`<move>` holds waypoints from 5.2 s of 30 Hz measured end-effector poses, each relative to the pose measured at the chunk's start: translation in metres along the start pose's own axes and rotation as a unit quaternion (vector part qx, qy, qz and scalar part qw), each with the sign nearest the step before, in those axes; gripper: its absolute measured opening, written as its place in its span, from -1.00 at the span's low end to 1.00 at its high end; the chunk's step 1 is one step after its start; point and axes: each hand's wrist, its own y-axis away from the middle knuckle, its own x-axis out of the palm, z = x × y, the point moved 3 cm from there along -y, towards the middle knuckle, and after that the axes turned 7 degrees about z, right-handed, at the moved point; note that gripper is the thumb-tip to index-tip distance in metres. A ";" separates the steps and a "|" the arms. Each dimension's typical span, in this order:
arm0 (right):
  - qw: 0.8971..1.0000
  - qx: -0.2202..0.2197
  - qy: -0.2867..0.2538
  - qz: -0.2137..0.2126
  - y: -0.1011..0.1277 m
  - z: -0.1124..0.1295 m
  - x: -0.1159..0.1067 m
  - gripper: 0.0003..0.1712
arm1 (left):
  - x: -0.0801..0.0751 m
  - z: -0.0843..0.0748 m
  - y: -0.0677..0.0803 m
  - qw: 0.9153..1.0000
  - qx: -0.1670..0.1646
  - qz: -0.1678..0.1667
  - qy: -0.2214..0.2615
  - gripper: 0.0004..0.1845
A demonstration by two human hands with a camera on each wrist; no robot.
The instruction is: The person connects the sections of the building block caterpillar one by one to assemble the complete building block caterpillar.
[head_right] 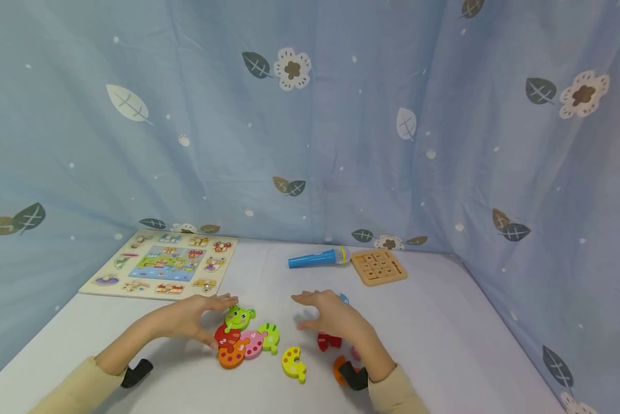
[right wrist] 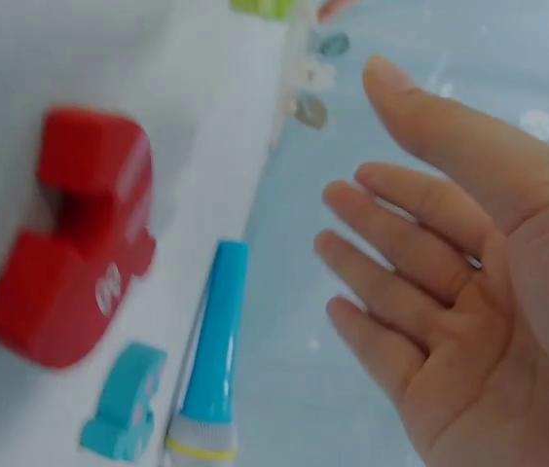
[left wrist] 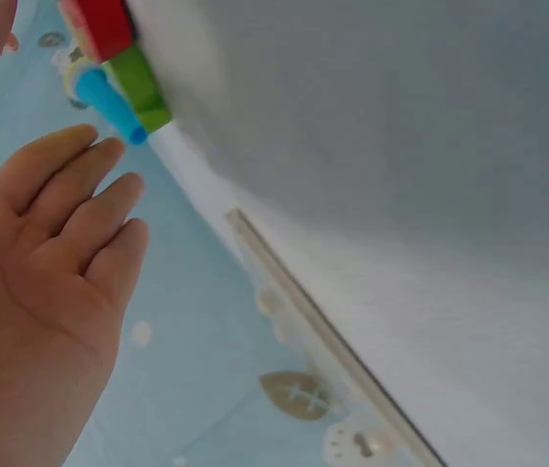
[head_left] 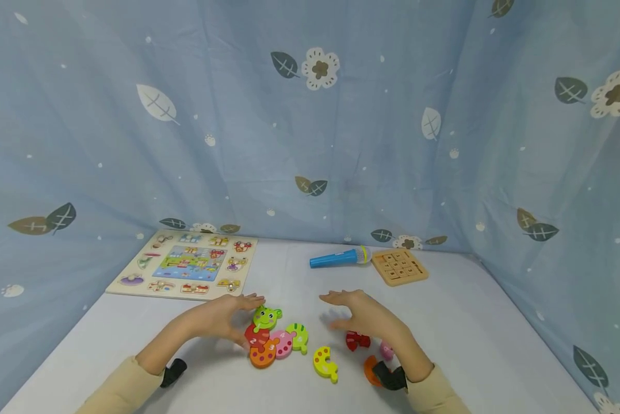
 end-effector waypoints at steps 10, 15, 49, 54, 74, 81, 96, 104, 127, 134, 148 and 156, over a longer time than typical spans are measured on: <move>0.987 0.130 -0.036 -0.083 0.013 -0.029 -0.010 -0.35 | 0.001 -0.006 -0.002 0.999 -0.004 -0.010 0.034 -0.01; 0.977 0.184 -0.039 -0.100 0.016 -0.043 -0.013 -0.33 | 0.004 -0.009 -0.002 0.999 -0.001 -0.010 0.034 0.01; 0.966 0.241 0.040 -0.088 0.012 -0.063 -0.003 -0.45 | 0.012 -0.010 -0.011 0.999 -0.033 0.028 -0.024 -0.05; 0.964 0.237 0.059 -0.101 0.006 -0.062 -0.007 -0.50 | 0.011 -0.010 -0.011 0.999 -0.031 0.024 -0.026 0.00; 0.972 0.217 0.016 -0.092 0.008 -0.055 -0.006 -0.48 | 0.013 -0.006 -0.011 0.999 -0.040 0.025 -0.014 0.01; 0.978 0.187 -0.030 -0.091 0.011 -0.033 -0.005 -0.47 | 0.011 -0.009 -0.012 0.998 -0.045 0.029 -0.024 0.00; 0.993 0.094 -0.045 -0.054 0.016 0.010 0.013 -0.43 | 0.012 -0.011 -0.011 0.998 -0.050 0.015 -0.034 -0.01; 0.995 0.083 -0.020 -0.042 0.010 0.024 0.022 -0.42 | 0.012 -0.013 -0.009 0.997 -0.060 0.001 -0.041 0.01; 0.995 0.091 0.038 -0.026 -0.006 0.040 0.038 -0.42 | 0.015 -0.026 -0.015 0.991 -0.119 -0.016 -0.050 -0.03; 0.995 0.082 0.038 -0.033 -0.008 0.039 0.039 -0.43 | 0.014 -0.019 -0.014 0.993 -0.105 -0.020 -0.042 -0.01; 0.994 0.086 0.049 -0.047 -0.012 0.042 0.040 -0.45 | 0.009 -0.007 -0.008 0.997 -0.058 -0.021 -0.040 -0.12; 0.994 0.094 0.038 -0.042 -0.014 0.041 0.037 -0.43 | 0.009 -0.008 -0.011 0.996 -0.060 -0.031 -0.050 -0.10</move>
